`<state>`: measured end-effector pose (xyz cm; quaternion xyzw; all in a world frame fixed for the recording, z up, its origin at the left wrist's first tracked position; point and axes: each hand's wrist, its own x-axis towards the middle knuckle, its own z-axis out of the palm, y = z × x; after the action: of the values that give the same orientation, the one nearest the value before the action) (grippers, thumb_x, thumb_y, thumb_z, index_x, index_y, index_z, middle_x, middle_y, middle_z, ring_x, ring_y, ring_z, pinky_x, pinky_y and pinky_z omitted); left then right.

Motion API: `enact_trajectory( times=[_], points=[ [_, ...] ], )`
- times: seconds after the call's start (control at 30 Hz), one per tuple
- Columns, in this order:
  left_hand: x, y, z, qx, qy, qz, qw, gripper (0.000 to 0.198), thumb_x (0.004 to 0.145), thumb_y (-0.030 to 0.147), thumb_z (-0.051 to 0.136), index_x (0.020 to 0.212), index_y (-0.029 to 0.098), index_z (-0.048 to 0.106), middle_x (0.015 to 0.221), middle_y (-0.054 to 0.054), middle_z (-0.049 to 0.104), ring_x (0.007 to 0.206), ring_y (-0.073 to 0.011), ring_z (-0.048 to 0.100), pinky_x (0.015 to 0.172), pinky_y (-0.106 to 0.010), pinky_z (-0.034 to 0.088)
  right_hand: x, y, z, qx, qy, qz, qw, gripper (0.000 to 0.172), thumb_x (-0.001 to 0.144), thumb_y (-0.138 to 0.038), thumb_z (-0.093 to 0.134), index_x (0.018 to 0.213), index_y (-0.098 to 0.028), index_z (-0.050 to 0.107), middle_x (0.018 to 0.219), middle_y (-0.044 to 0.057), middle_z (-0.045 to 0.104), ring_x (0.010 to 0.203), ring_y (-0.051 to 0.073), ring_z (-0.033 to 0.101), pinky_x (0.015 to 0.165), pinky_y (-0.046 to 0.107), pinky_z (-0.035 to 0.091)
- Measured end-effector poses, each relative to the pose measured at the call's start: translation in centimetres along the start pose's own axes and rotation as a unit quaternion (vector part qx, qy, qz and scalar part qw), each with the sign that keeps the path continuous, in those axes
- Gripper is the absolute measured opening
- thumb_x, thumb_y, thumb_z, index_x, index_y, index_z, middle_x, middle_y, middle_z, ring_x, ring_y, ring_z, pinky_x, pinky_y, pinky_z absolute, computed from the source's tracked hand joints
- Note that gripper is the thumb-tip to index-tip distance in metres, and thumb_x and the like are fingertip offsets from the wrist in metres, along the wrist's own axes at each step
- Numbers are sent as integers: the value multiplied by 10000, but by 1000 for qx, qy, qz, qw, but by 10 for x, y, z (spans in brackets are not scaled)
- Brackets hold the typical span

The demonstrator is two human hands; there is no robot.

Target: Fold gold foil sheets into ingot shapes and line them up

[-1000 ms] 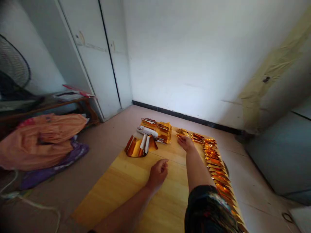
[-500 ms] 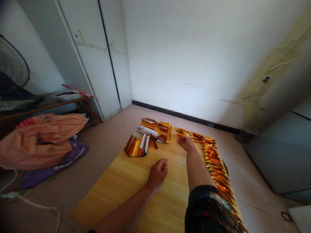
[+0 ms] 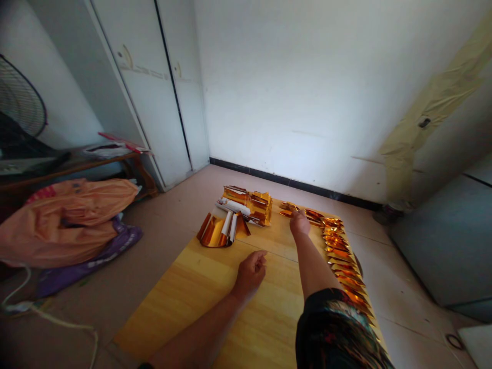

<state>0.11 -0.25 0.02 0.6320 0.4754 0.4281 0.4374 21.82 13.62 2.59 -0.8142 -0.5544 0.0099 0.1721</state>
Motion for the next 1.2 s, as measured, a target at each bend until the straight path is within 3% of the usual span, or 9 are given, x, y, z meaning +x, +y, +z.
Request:
enact_trajectory(
  times=[0.13,0.3,0.47,0.8,0.97,1.2],
  points=[
    [-1,2,0,-2,4,3,1000,416,676,51,469,1044,175,618,864,-10,610,778,-117,560,754,-232,478,-15,-2,4,-54,11,-61,997,289,848,-136,417,947,-182,685,1100,87,588,974,192,534,683,240,377],
    [-1,1,1,-6,8,13,1000,408,684,54,473,1046,169,620,851,-13,611,772,-119,562,739,-230,480,-28,4,10,-67,55,-72,994,307,846,-148,415,983,-209,683,1037,60,601,919,178,516,646,231,341],
    [-1,-1,1,5,8,16,1000,416,676,42,475,1044,167,621,852,-10,616,749,-109,565,733,-226,484,-51,2,13,-79,21,-150,985,258,888,-201,423,887,-190,681,922,65,613,886,165,507,687,233,346],
    [3,-3,-2,5,32,50,998,353,690,36,487,982,163,639,843,-17,645,756,-111,595,706,-214,493,-115,-25,-5,-118,-28,-158,980,223,903,-157,395,960,-183,609,1011,97,608,969,208,491,767,296,356],
    [-9,-1,-37,38,52,96,993,202,724,100,489,813,163,660,788,-25,654,728,-122,606,670,-214,484,-162,-33,-9,-91,-30,-203,974,296,874,-100,395,1069,-174,604,1112,109,599,1058,212,492,891,321,354],
    [-11,-11,-108,77,202,53,975,187,767,304,537,784,168,665,793,-37,675,743,-159,630,695,-255,501,-225,-19,5,-40,5,-266,963,428,840,-53,369,1197,-148,585,1239,133,573,1160,238,475,1012,410,317]
  ],
)
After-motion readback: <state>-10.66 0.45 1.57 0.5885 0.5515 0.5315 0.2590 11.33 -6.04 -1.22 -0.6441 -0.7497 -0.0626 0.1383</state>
